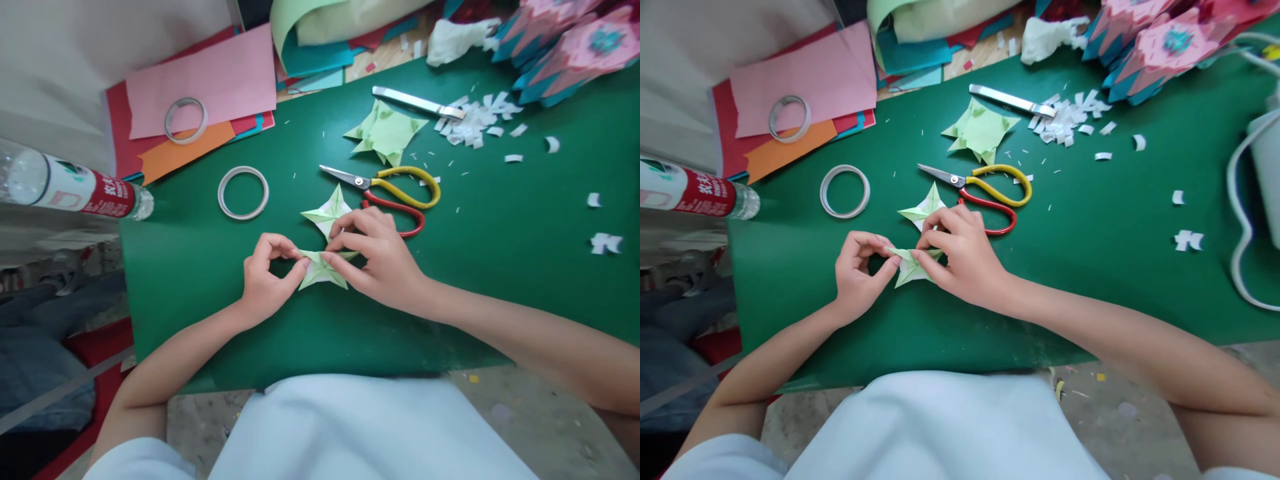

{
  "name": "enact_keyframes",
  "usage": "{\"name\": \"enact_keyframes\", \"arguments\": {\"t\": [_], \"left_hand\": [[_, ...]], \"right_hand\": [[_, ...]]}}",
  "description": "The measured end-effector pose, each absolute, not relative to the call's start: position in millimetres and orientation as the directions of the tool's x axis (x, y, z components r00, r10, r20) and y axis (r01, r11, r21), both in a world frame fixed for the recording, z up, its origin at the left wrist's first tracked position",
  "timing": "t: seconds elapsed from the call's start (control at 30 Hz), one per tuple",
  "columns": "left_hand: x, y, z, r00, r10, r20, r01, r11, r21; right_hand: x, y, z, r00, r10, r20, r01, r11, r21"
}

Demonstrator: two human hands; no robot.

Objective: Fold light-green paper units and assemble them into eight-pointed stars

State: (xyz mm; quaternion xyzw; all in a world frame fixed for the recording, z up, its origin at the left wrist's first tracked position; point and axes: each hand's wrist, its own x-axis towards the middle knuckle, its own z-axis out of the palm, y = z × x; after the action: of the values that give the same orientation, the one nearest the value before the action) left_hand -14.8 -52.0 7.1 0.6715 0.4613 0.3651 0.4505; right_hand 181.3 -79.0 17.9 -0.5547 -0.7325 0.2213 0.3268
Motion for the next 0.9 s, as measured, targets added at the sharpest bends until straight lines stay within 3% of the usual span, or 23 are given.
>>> {"name": "enact_keyframes", "arguments": {"t": [0.1, 0.23, 0.37, 0.47, 0.6, 0.7, 0.8, 0.9], "left_hand": [[-21, -47, 10, 0.43, 0.885, 0.177, 0.49, -0.393, 0.778], [-30, -37, 15, 0.586, 0.768, 0.259, 0.529, -0.604, 0.596], [-39, -20, 12, 0.518, 0.74, 0.429, 0.619, -0.67, 0.41], [-45, -6, 6, 0.426, 0.809, 0.405, 0.769, -0.56, 0.309], [-49, 5, -1, 0.381, 0.864, 0.329, 0.804, -0.485, 0.343], [-49, 5, -3, 0.359, 0.862, 0.359, 0.769, -0.491, 0.409], [-47, 1, -3, 0.326, 0.871, 0.367, 0.602, -0.491, 0.629], [-42, -5, -2, 0.344, 0.888, 0.305, 0.311, -0.415, 0.855]], "right_hand": [[184, -75, 10, -0.229, 0.915, 0.331, 0.758, 0.381, -0.529], [187, -72, 5, -0.34, 0.865, 0.369, 0.792, 0.475, -0.383], [196, -67, 12, -0.335, 0.863, 0.378, 0.802, 0.472, -0.367], [210, -60, 18, -0.228, 0.907, 0.354, 0.846, 0.365, -0.389], [231, -53, 19, -0.108, 0.962, 0.25, 0.896, 0.203, -0.396], [239, -50, 23, -0.076, 0.996, 0.046, 0.963, 0.085, -0.256], [241, -48, 29, -0.013, 0.983, -0.181, 0.991, -0.011, -0.134], [243, -46, 32, 0.029, 0.981, -0.19, 0.992, -0.052, -0.117]]}}
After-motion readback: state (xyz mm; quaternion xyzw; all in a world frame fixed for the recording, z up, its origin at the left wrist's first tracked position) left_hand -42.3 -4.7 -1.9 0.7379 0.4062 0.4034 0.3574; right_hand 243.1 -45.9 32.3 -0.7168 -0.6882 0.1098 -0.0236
